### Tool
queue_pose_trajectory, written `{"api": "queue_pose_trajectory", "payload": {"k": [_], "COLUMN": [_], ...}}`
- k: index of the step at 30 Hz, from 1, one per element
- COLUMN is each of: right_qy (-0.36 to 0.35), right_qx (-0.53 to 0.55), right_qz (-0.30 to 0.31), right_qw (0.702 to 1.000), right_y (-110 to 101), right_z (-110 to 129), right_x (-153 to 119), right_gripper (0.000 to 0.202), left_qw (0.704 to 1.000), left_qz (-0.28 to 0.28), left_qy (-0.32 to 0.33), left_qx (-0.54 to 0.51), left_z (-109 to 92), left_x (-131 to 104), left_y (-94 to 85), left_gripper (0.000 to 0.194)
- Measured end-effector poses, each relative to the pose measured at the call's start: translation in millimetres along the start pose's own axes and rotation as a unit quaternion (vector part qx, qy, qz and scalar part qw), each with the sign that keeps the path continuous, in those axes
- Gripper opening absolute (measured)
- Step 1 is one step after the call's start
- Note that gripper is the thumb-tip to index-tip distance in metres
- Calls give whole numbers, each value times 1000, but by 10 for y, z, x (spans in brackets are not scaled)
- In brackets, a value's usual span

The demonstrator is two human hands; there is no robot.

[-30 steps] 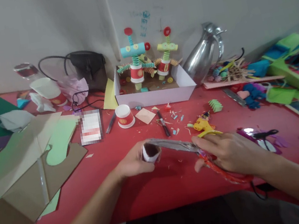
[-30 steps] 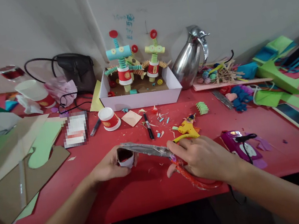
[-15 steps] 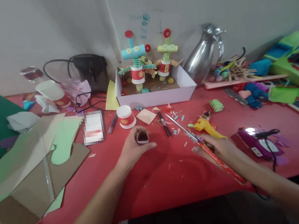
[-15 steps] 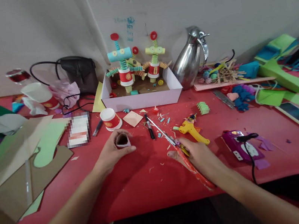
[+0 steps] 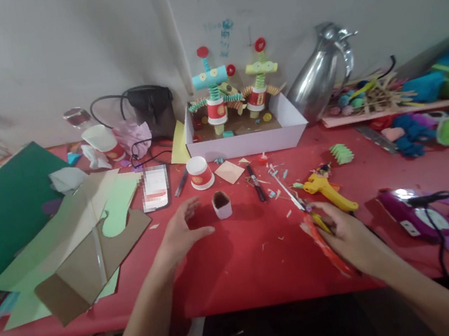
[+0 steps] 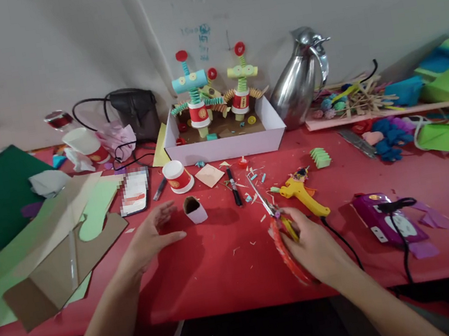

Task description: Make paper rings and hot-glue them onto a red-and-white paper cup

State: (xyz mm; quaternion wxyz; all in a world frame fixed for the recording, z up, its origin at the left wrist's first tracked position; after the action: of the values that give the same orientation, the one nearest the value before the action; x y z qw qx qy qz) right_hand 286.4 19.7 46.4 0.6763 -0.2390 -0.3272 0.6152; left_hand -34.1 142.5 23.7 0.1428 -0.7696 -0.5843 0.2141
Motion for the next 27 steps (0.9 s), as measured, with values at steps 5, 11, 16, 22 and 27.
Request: {"api": "queue_pose_trajectory", "payload": {"k": [5, 11, 16, 22, 27], "right_qy": [54, 51, -26, -268, -288], "right_qx": [-109, -290, -386, -139, -116], "right_qz": [-11, 45, 45, 24, 124], "right_qw": [993, 954, 921, 953, 942], "right_y": [89, 178, 66, 515, 972], "right_z": [-23, 112, 501, 1352, 1371], "right_x": [127, 207, 301, 597, 707], "right_gripper": [35, 25, 17, 55, 64], "left_qw": [997, 994, 992, 988, 990], "left_qz": [-5, -21, -50, -68, -56], "left_qy": [67, 107, 99, 126, 126], "left_qx": [27, 33, 52, 50, 17], "left_z": [-85, -249, -266, -279, -223], "left_x": [28, 85, 42, 31, 52], "left_y": [174, 384, 419, 419, 431], "left_gripper": [83, 68, 37, 30, 35]}}
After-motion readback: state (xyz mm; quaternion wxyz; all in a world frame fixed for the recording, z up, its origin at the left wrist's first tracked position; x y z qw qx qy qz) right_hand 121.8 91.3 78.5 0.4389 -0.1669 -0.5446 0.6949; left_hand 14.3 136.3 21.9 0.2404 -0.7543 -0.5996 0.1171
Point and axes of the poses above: each hand's wrist, its own x-axis towards the middle knuckle, its own y-axis out of the palm, z = x × y, the point moved 8 cm from there along x, towards the middle knuckle, and after that the axes turned 7 degrees about x, right-handed, at the moved point
